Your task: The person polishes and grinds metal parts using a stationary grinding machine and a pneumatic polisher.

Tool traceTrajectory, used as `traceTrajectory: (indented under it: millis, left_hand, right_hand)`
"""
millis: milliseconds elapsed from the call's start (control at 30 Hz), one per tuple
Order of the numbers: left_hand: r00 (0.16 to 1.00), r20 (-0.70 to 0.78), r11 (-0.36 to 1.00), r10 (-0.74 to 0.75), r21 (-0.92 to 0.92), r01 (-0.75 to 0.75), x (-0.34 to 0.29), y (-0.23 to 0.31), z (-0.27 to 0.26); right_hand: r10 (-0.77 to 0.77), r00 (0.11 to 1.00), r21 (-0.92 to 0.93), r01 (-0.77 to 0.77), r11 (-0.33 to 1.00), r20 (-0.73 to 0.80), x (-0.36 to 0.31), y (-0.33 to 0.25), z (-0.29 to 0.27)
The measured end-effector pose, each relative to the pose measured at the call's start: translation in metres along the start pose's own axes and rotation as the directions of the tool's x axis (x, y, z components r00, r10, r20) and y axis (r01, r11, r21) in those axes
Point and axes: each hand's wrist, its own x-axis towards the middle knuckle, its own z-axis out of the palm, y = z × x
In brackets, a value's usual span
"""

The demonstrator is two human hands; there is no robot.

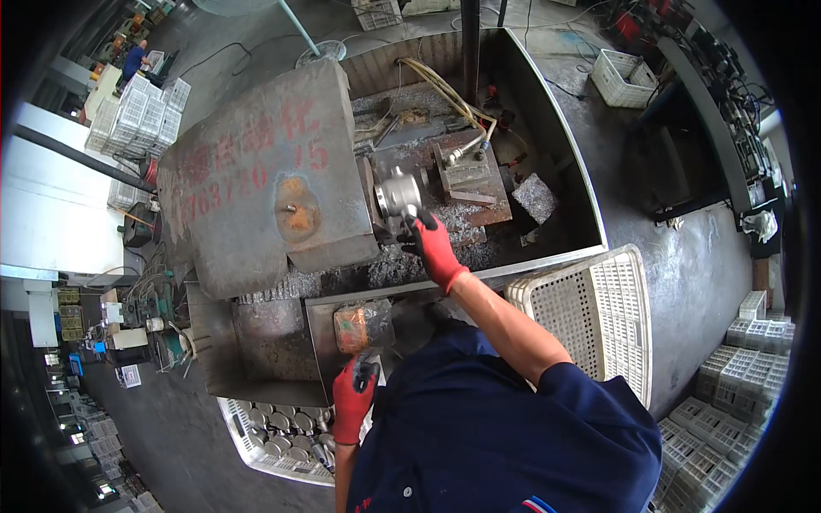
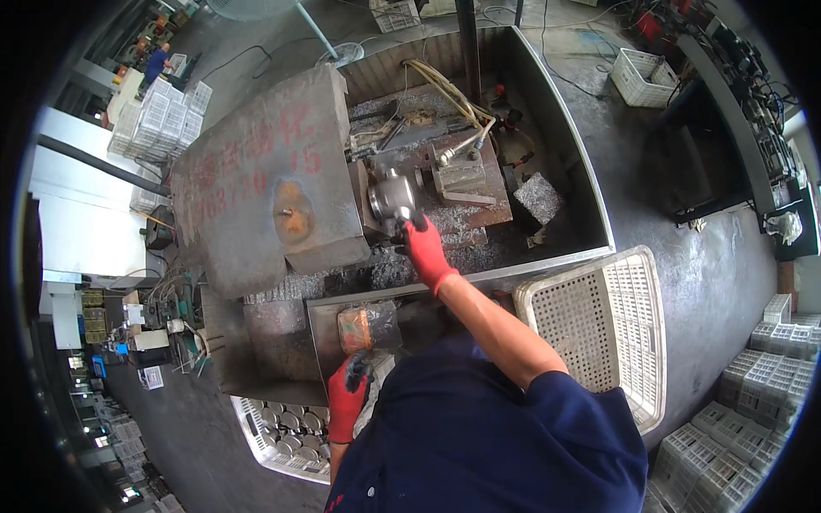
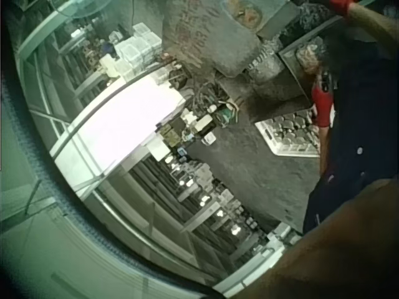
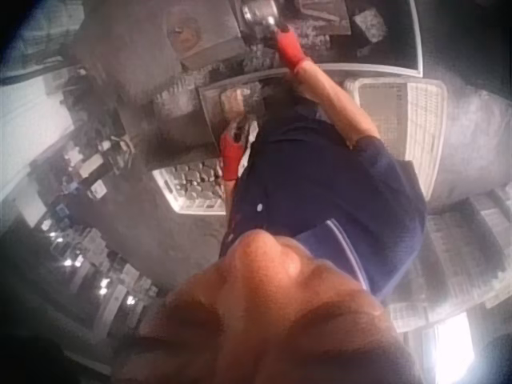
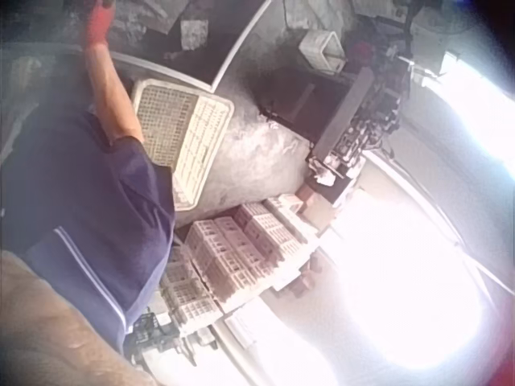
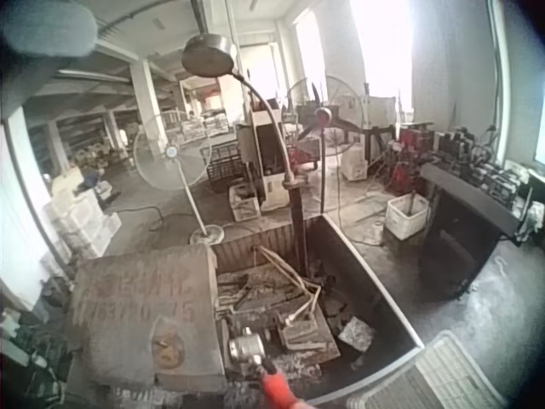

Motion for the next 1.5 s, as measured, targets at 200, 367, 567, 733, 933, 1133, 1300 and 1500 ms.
traceTrajectory:
  millis: [200,367,567,733,933,1133,1300,1500]
  left_hand:
    - [0.994,0.104,0.999,-0.024,0.035,0.021,-0.002,-0.002,0.011]
    - [0.988,0.146,0.995,-0.059,0.09,0.046,-0.001,-0.022,0.022]
    - [0.979,0.171,0.994,-0.108,0.036,0.103,0.003,-0.001,0.018]
    - [0.987,0.136,0.994,-0.086,0.072,0.077,-0.006,-0.022,0.02]
    - [0.989,0.122,0.977,-0.086,0.206,0.06,0.0,-0.043,0.031]
    - [0.969,0.205,0.889,-0.141,0.456,0.033,0.025,-0.047,0.037]
    - [0.986,0.079,0.861,-0.144,0.502,0.085,0.036,-0.067,0.045]
    - [0.977,-0.006,0.78,-0.215,0.6,0.175,0.06,-0.064,0.049]
  right_hand:
    - [0.006,0.998,0.03,-0.008,1.0,0.07,0.042,0.002,-0.012]
    - [0.011,0.997,-0.247,-0.031,0.968,-0.08,0.061,0.004,-0.001]
    - [-0.427,0.904,-0.727,0.277,0.628,-0.024,0.073,0.028,-0.007]
    - [-0.29,0.957,-0.679,0.198,0.707,-0.024,0.044,-0.004,0.021]
    - [-0.4,0.916,-0.728,0.246,0.64,-0.042,0.05,0.022,0.022]
    - [-0.268,0.958,-0.484,0.285,0.827,0.105,0.09,0.037,-0.021]
    - [-0.011,0.999,-0.264,0.023,0.964,0.049,0.066,0.02,0.003]
    - [-0.078,0.996,-0.181,0.071,0.981,-0.031,0.063,0.022,0.005]
